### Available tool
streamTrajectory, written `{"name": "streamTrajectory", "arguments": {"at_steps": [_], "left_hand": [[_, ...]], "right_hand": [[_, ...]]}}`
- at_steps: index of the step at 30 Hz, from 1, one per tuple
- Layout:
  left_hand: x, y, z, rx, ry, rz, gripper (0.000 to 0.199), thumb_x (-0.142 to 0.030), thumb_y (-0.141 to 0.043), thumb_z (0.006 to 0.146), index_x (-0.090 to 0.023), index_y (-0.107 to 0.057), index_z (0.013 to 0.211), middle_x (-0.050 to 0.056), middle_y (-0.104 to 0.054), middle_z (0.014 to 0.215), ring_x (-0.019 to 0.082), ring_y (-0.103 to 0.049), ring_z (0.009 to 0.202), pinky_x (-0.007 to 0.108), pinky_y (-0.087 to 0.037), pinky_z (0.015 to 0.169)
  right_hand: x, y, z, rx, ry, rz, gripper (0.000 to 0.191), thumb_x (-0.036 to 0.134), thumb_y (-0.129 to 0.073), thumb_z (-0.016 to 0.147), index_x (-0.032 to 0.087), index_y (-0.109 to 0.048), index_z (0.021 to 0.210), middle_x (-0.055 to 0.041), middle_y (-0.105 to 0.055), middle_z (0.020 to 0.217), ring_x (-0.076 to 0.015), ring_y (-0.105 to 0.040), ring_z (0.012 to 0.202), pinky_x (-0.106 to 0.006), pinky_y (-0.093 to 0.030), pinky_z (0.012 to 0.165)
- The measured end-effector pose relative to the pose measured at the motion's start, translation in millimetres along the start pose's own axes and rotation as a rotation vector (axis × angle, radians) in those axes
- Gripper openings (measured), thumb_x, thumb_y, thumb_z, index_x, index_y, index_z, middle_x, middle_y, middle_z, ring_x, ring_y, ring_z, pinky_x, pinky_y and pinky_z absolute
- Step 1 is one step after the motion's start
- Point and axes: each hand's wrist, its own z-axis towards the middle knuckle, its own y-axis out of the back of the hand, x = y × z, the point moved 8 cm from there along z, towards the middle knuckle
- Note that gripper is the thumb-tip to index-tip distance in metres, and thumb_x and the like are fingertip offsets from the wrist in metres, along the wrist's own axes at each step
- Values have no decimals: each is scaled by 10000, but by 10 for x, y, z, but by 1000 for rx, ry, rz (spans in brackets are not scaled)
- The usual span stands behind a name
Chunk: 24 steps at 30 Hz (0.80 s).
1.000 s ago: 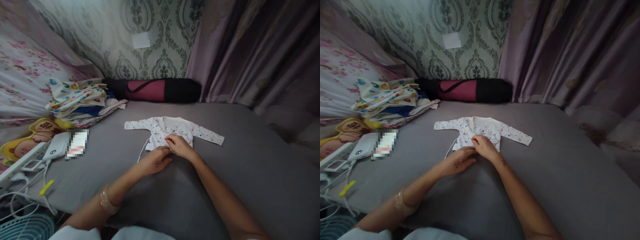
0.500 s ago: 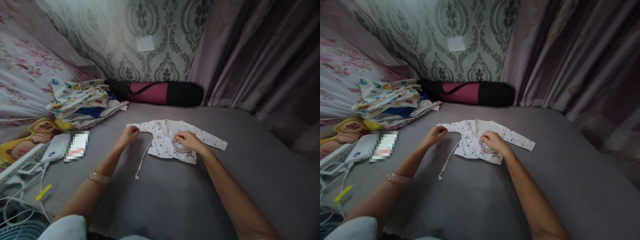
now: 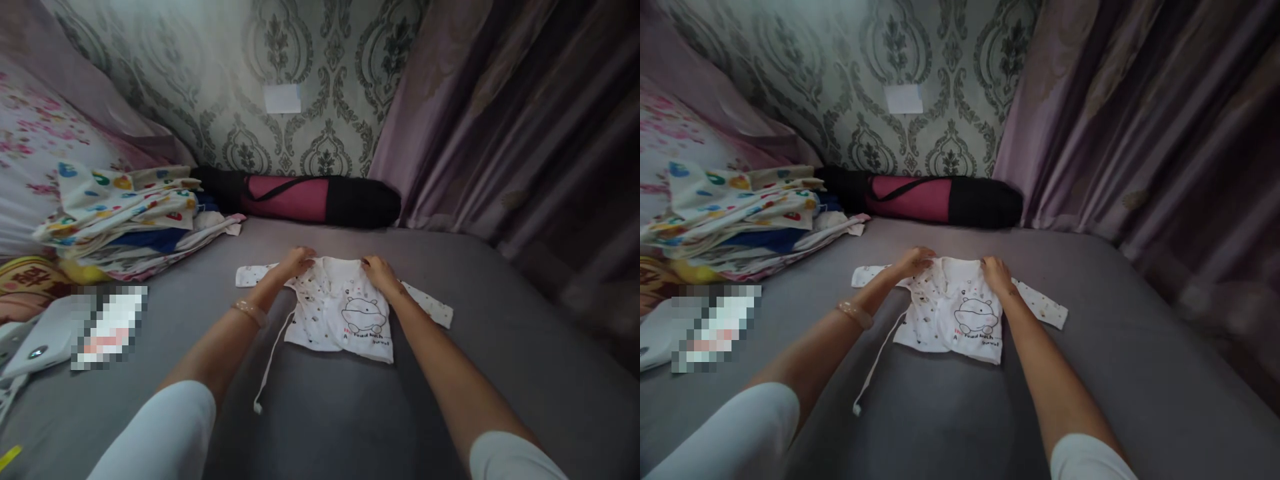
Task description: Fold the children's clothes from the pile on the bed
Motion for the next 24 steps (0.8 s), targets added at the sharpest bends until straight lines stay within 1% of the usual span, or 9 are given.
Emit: {"name": "streamTrajectory", "arguments": {"at_steps": [3,6,11,14,17,19,21,23,24], "left_hand": [[37,-108,94,12,5,4,228,-223,-612,817,-154,-715,1007,98,-711,1062,215,-643,986,267,-460,892],[64,-177,146,9,27,13,188,-250,-576,857,-156,-710,948,94,-710,991,212,-645,951,264,-459,859],[56,-198,161,-65,134,45,305,-291,-373,982,-154,-604,1127,119,-684,1018,213,-635,946,291,-457,813],[32,-281,146,-74,188,157,290,-275,-361,989,-151,-574,1143,139,-650,1099,215,-623,983,293,-446,822],[-31,-367,142,-76,157,299,321,-248,-318,996,-111,-570,1141,180,-616,1122,243,-595,1029,332,-425,876],[-89,-351,140,-96,125,365,319,-233,-331,987,-97,-580,1132,200,-599,1134,274,-560,1080,377,-400,922],[-156,-256,124,-128,109,389,288,-223,-394,961,-96,-593,1126,212,-581,1174,303,-527,1125,420,-379,952],[-242,-120,87,-157,97,346,264,-203,-440,935,-109,-616,1109,202,-588,1184,304,-527,1129,428,-379,958],[-291,-66,62,-153,87,285,257,-192,-447,928,-120,-630,1095,185,-611,1156,287,-549,1100,408,-393,946]], "right_hand": [[13,-73,22,8,3,-25,285,239,-450,970,184,-681,1128,-126,-632,1203,-212,-615,1041,-271,-421,839],[32,-90,13,-6,27,-42,314,251,-392,991,176,-665,1128,-127,-612,1193,-218,-607,1022,-284,-420,826],[59,-49,-13,-98,60,-122,381,173,-275,1003,161,-600,1203,-138,-579,1185,-230,-573,1024,-315,-410,840],[85,-98,-25,-81,81,-187,389,128,-266,989,148,-601,1187,-159,-559,1207,-245,-530,1089,-327,-399,872],[100,-114,-36,-58,95,-234,383,106,-281,977,140,-605,1177,-174,-552,1218,-251,-504,1126,-331,-392,897],[104,-92,-40,-29,93,-236,380,101,-292,970,138,-608,1178,-175,-555,1222,-253,-511,1122,-331,-393,898],[131,-42,-50,4,83,-219,371,109,-310,968,137,-612,1181,-173,-565,1220,-254,-532,1104,-327,-399,883],[226,43,-79,-4,93,-176,362,132,-325,974,144,-611,1197,-168,-580,1219,-251,-553,1091,-317,-401,874],[307,80,-103,-12,115,-141,357,149,-333,980,154,-613,1200,-160,-593,1214,-246,-562,1087,-310,-401,876]]}}
